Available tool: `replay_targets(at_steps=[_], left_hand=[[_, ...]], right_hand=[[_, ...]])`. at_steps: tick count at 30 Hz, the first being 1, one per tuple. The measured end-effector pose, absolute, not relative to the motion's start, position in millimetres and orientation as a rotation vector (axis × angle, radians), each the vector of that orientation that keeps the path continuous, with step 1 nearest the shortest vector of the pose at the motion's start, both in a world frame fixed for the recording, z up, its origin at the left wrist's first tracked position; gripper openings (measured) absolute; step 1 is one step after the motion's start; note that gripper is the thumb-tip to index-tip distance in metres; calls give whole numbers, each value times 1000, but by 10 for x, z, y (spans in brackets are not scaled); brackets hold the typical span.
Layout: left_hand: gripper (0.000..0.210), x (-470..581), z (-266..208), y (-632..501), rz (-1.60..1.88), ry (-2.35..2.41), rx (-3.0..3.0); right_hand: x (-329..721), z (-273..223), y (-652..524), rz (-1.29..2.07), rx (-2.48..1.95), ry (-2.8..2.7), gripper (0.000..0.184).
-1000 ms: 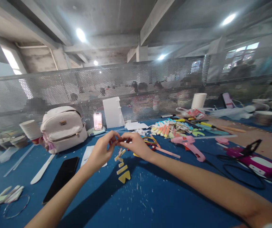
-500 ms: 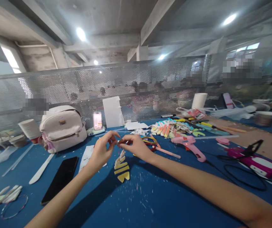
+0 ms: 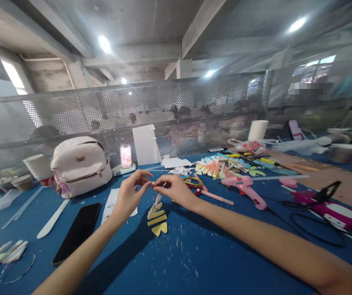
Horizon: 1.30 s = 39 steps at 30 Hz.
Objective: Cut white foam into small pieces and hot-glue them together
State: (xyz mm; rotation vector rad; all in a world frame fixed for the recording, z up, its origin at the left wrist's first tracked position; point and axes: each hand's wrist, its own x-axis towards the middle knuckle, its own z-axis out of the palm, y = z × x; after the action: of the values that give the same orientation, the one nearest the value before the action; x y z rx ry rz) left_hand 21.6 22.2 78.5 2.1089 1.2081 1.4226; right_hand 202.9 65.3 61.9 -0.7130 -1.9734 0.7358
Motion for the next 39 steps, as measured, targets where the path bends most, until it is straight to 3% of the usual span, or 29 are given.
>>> replay_targets(at_steps=[25,39], left_hand=[[4,182,736,276,1437,1272,1935],[10,309,720,221,1473,1172,1799]], right_hand=[[2049,588,688,701,-729,-2002,7],[2040,549,682,783,-713,-2030,6]])
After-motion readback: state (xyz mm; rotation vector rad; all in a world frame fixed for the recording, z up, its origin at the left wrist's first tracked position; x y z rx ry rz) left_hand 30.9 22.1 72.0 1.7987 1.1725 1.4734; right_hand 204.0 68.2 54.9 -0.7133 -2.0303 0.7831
